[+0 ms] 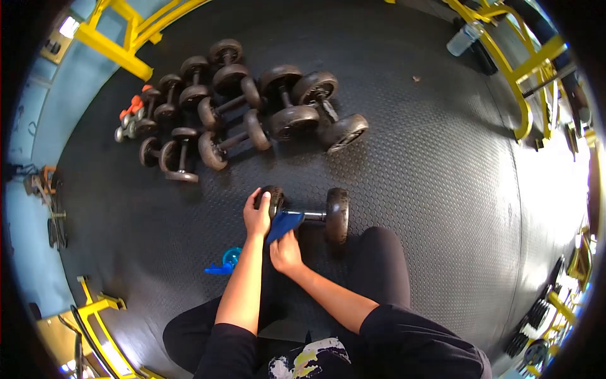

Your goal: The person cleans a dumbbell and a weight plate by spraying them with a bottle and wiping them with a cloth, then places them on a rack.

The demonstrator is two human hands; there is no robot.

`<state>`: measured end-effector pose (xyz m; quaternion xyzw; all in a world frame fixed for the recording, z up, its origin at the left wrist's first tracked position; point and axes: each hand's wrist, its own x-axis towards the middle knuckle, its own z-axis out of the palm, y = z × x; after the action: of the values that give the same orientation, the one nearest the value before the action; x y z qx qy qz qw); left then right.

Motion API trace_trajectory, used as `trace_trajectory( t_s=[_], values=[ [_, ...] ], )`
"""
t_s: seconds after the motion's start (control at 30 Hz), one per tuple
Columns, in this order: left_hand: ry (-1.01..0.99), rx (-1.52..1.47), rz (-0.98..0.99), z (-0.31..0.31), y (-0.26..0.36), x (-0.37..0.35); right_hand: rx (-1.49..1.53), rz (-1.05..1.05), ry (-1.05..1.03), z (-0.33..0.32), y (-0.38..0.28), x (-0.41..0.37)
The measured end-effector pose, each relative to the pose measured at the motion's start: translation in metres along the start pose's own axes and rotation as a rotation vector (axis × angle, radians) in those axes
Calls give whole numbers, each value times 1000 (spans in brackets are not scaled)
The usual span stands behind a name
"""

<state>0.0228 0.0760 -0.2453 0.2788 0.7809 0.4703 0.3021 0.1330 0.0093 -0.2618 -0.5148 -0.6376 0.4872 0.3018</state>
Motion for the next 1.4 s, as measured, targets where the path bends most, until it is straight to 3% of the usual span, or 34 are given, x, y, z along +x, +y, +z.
trace_trajectory(
  t_s=[0.07, 0.13, 0.17, 0.2, 0.23, 0.27, 0.37, 0.43, 0.47, 0.53, 0.6, 0.67, 0.73, 0.8, 0.87, 0.97, 1.0, 1.1, 1.13, 1.2, 1.3, 1.4],
  values=[
    [-21, -160, -80, 4, 15, -5, 56, -129, -16, 8, 23, -23],
    [-12, -127, -33, 5, 3, -2, 137, 241, -358, 13, 55, -24],
    [1, -86, -24, 4, 3, -3, 51, 67, -188, 29, 81, -26],
    [12, -44, -11, 4, 5, -1, 38, 113, -136, 36, 90, -13],
    [-8, -109, -65, 4, 12, -4, -172, 298, -928, 9, 84, 28],
    [-5, -109, -64, 6, 11, -5, -248, 431, -748, -9, 66, 45],
    [7, -103, -73, 4, 21, -9, -227, 442, -824, -20, 61, 65],
    [16, -88, -65, 5, 21, -8, -143, 549, -654, -24, 47, 55],
    [10, -131, -84, 5, 23, -9, -41, 724, -643, -29, 35, 47],
    [24, -88, -39, 4, 14, -5, 83, 243, -233, -14, 68, 2],
    [-8, -85, -103, 2, 26, -9, 281, 314, -306, -41, 45, -4],
    [14, -17, -96, 1, 17, -6, 262, 173, -320, -96, -26, 11],
    [20, 57, -76, 1, 8, -4, -78, -393, -96, -134, -68, 28],
    [17, -51, -82, 3, 5, -3, -327, -511, -189, -182, -104, 49],
    [-7, -53, -62, 1, 7, -3, -889, -647, -293, -189, -100, 69],
    [17, 7, -12, 1, -2, 0, -1272, -477, -704, -178, -36, 79],
    [20, 0, -10, 1, -1, -2, -1279, -481, -703, -174, -41, 84],
    [38, 39, -61, 1, 5, -6, -1523, -223, -1169, -158, -86, 125],
    [50, 30, -72, 4, 2, -9, -1534, -233, -1180, -153, -76, 137],
    [22, -41, -111, 1, -4, -9, -1516, -13, -1302, -123, -36, 168],
    [30, -74, -95, -1, -13, -12, -1408, 47, -1304, -94, 18, 201],
    [7, -113, -107, -2, -6, -9, -1629, -54, -1278, -69, 17, 198]
  ],
)
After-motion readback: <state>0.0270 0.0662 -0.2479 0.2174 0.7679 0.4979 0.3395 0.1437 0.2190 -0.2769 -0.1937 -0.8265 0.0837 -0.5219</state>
